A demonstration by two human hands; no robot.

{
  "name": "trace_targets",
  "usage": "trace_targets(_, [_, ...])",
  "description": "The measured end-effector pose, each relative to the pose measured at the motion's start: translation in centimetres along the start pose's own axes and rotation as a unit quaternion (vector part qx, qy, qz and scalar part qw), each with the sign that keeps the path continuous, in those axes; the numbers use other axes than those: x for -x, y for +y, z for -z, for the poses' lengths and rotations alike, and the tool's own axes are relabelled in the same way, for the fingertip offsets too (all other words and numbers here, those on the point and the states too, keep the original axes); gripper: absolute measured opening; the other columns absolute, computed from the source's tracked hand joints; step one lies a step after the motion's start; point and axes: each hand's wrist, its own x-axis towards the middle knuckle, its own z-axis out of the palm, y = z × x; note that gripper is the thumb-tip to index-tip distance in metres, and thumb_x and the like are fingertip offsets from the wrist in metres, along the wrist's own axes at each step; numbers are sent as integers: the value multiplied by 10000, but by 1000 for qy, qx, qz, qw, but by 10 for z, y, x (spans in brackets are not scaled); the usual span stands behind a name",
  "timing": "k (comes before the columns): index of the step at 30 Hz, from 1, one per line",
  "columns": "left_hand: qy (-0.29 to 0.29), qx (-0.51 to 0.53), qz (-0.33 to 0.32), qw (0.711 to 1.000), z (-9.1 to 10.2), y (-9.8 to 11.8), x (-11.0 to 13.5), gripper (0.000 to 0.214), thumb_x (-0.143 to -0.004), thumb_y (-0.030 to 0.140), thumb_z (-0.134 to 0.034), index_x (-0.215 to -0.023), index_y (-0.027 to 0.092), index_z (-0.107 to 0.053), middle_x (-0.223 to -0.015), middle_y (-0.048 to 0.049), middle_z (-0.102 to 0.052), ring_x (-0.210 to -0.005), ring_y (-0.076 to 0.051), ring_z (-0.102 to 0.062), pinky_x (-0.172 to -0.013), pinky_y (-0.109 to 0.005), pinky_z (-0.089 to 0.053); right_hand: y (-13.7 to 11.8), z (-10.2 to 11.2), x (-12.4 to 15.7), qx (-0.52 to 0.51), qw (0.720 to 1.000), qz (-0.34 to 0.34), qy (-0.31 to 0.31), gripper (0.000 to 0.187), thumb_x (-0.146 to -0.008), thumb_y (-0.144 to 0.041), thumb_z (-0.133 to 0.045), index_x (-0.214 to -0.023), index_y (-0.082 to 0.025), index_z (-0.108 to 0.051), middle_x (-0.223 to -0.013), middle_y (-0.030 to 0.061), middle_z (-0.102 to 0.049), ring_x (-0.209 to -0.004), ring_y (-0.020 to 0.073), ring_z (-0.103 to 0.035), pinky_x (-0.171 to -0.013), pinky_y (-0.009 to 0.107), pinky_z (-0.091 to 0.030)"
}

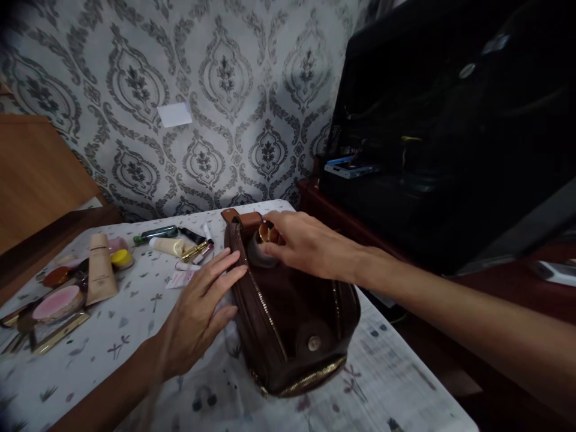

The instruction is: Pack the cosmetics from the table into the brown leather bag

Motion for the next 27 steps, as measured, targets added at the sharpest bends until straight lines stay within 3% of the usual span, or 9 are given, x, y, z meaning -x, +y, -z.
trace_targets(8, [25,23,15,999,-10,-1,7,458,-1056,345,-379,-1501,235,-391,-1589,-118,-425,-1532,-244,-284,-1220,-466,-335,1,-23,-9,98,989,6,-114,191,-902,-294,-638,-1022,-148,-662,-1089,125,-689,-990,251,-668,-812,299,-474])
trace_targets(21, [24,37,23,999,-13,-2,11,487,-1044,318,-407,-1525,258,-361,-1606,-120,-400,-1535,-278,-279,-1216,-514,-341,-14,-43,-28,122,966,-78,-216,271,-908,-220,-631,-1164,-130,-649,-1229,202,-684,-1122,331,-689,-819,338,-525])
trace_targets(27, [25,45,26,998,-13,-3,11,489,-1041,312,-418,-1526,266,-364,-1610,-110,-396,-1535,-272,-281,-1225,-494,-333,-11,-53,-28,94,967,-105,-213,381,-890,-206,-653,-1241,-97,-552,-1222,219,-687,-1130,352,-686,-797,340,-520])
